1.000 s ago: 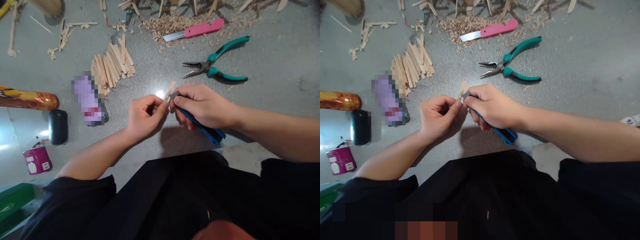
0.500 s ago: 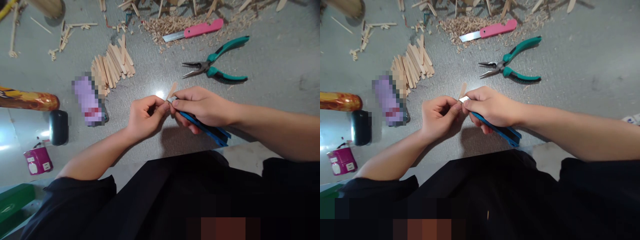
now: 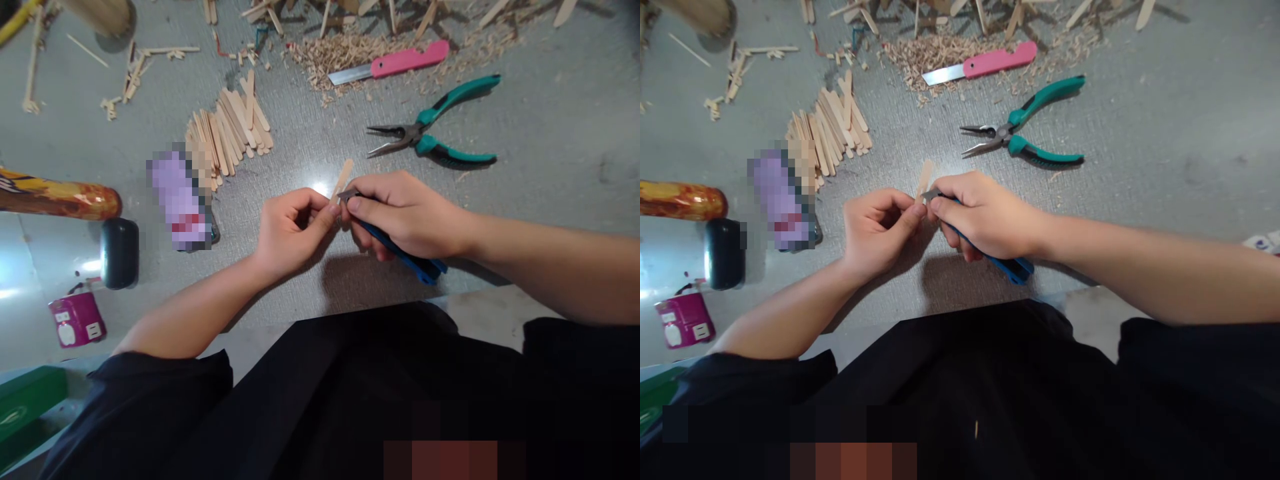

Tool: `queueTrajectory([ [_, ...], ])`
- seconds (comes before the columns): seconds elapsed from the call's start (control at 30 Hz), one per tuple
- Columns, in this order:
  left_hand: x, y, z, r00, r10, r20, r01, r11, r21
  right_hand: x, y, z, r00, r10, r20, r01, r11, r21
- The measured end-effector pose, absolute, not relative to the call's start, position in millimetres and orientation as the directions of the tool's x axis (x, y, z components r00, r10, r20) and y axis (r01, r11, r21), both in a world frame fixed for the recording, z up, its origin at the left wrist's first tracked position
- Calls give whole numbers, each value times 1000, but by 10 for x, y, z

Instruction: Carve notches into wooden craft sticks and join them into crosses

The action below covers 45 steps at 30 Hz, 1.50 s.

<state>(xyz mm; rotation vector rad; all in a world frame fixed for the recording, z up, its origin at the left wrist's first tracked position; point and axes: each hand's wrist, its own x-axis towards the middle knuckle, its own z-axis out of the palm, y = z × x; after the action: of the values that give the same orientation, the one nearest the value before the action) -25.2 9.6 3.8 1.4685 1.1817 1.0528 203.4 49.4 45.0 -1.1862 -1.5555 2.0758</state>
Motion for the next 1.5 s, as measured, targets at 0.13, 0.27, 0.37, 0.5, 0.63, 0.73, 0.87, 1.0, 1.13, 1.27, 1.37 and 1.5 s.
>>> queueTrajectory([
  [0.13, -258, 107, 45, 185, 981, 50, 160, -80, 984, 2035, 521, 447, -634, 630, -449, 236, -396, -887],
  [0.27, -255, 131, 56, 194, 980, 52, 121, -76, 990, 2048, 540, 437, -667, 603, -438, 214, -409, -887],
  [0.37, -258, 143, 61, 187, 981, 58, 122, -81, 989, 2051, 540, 429, -669, 604, -433, 194, -420, -887],
  [0.5, -260, 139, 48, 173, 982, 78, 143, -103, 984, 2046, 545, 419, -609, 658, -442, 167, -438, -883],
  [0.63, -239, 115, 27, 130, 982, 134, 173, -155, 973, 2042, 549, 420, -600, 664, -447, 196, -420, -886],
  [0.73, -230, 98, 19, 113, 981, 160, 241, -183, 953, 2037, 544, 433, -604, 662, -444, 219, -398, -891],
  [0.87, -245, 88, 17, 141, 958, 250, 352, -284, 892, 2027, 543, 453, -584, 671, -457, 252, -385, -888],
  [1.0, -263, 85, 27, 191, 925, 329, 413, -380, 828, 2026, 545, 468, -590, 660, -464, 257, -391, -884],
  [1.13, -272, 82, 32, 185, 913, 364, 469, -407, 783, 2030, 548, 471, -585, 635, -505, 268, -436, -859],
  [1.27, -281, 87, 19, 207, 907, 367, 485, -421, 767, 2028, 559, 477, -607, 599, -522, 247, -482, -840],
  [1.37, -285, 94, 3, 219, 901, 374, 478, -433, 764, 2029, 560, 490, -593, 590, -547, 240, -519, -820],
  [1.5, -292, 102, -9, 243, 888, 390, 520, -458, 720, 2033, 545, 498, -598, 586, -546, 204, -548, -811],
])
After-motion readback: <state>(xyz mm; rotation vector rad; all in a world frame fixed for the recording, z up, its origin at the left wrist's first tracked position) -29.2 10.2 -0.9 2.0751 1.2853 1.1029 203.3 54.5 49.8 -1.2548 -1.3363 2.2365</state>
